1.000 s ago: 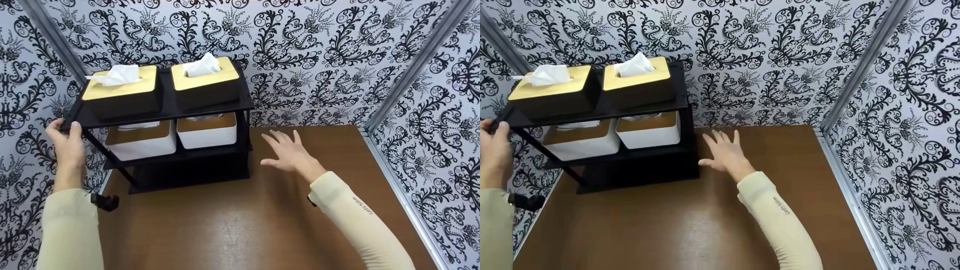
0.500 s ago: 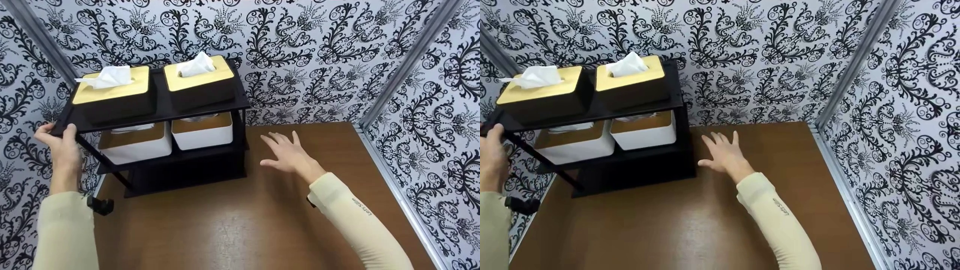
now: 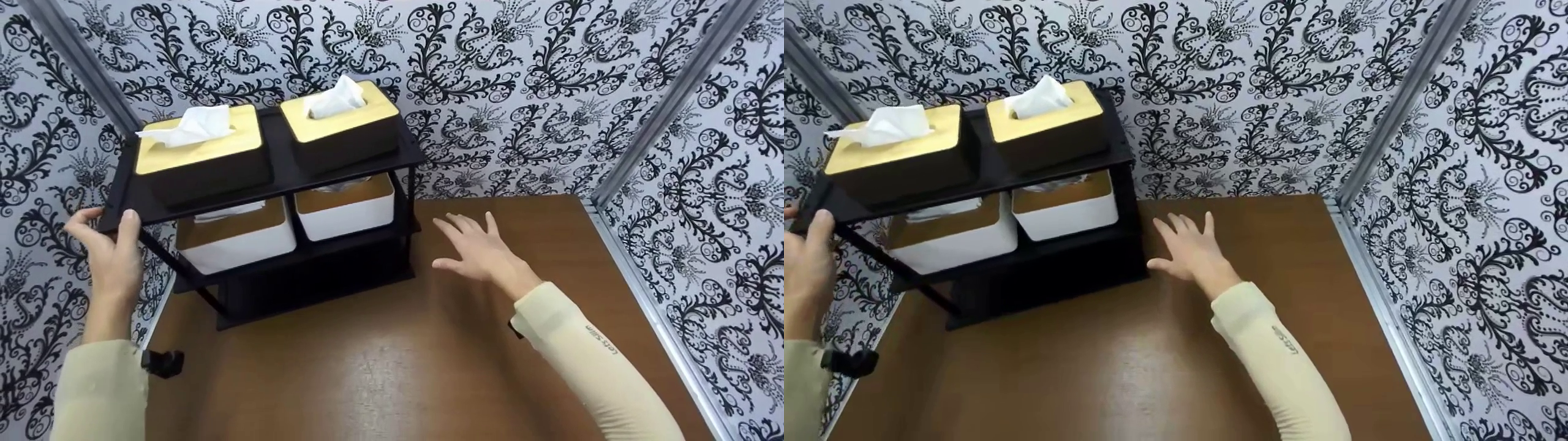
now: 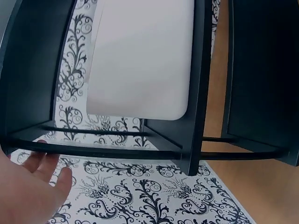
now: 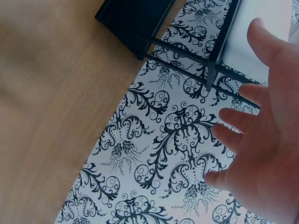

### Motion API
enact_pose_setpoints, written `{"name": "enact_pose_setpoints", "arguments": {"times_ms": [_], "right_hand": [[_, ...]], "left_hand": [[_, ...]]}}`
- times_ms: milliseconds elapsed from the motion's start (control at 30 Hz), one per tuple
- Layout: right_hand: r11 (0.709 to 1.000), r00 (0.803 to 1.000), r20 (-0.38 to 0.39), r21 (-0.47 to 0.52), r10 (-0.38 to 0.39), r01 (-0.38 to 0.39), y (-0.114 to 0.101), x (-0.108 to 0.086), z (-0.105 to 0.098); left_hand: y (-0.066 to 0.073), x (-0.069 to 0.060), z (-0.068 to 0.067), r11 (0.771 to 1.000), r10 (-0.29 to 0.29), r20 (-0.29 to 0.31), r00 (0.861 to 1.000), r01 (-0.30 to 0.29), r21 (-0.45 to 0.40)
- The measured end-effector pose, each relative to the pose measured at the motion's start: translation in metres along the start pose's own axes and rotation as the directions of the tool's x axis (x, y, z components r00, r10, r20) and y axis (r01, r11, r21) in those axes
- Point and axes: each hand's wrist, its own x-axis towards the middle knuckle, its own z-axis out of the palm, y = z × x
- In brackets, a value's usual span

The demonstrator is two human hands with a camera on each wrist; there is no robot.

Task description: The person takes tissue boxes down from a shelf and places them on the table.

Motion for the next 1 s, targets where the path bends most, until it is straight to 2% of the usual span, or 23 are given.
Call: {"name": "enact_pose_setpoints", "arguments": {"times_ms": [33, 100, 167, 267, 433, 533, 600, 700, 833, 900, 1000], "right_hand": [[1.000, 1.000, -0.001, 0.004, -0.002, 0.002, 0.000, -0.001, 0.000], [1.000, 1.000, -0.003, 0.007, -0.007, 0.007, 0.001, -0.002, 0.000], [1.000, 1.000, -0.006, 0.007, -0.010, 0.010, 0.002, -0.002, 0.001], [1.000, 1.000, -0.011, 0.015, -0.010, 0.010, 0.003, -0.004, 0.002], [0.999, 1.000, -0.010, 0.032, -0.014, 0.014, 0.003, -0.006, 0.004], [0.999, 1.000, 0.000, 0.036, -0.015, 0.015, 0.004, -0.007, 0.006], [0.999, 1.000, 0.002, 0.034, -0.013, 0.012, 0.004, -0.007, 0.008], [0.999, 1.000, 0.001, 0.037, -0.013, 0.013, 0.004, -0.008, 0.009], [0.999, 1.000, 0.007, 0.027, -0.023, 0.023, 0.002, -0.007, 0.011], [0.999, 0.999, 0.014, 0.021, -0.031, 0.031, 0.001, -0.007, 0.011], [0.999, 0.999, 0.014, 0.007, -0.041, 0.041, -0.002, -0.007, 0.011]], "left_hand": [[0.000, -0.002, -0.001, 1.000, -0.001, -0.004, 1.000, 0.001, 0.005], [-0.001, -0.006, -0.003, 0.998, -0.009, -0.010, 1.000, 0.010, 0.069], [0.000, -0.009, -0.005, 0.987, -0.024, -0.014, 1.000, 0.026, 0.158], [0.001, -0.012, -0.009, 0.969, -0.070, -0.007, 0.997, 0.070, 0.236], [0.003, -0.014, -0.009, 0.981, -0.120, -0.024, 0.992, 0.122, 0.148], [0.003, -0.018, -0.007, 0.985, -0.111, -0.044, 0.993, 0.116, 0.129], [0.002, -0.021, -0.007, 0.987, -0.099, -0.037, 0.994, 0.103, 0.125], [0.001, -0.026, -0.008, 0.975, -0.070, -0.028, 0.997, 0.075, 0.207], [0.000, -0.029, -0.010, 0.942, -0.030, -0.012, 0.999, 0.032, 0.335], [0.000, -0.030, -0.012, 0.941, -0.026, 0.009, 1.000, 0.022, 0.337], [0.000, -0.030, -0.015, 0.929, -0.015, 0.037, 0.999, 0.000, 0.371]]}}
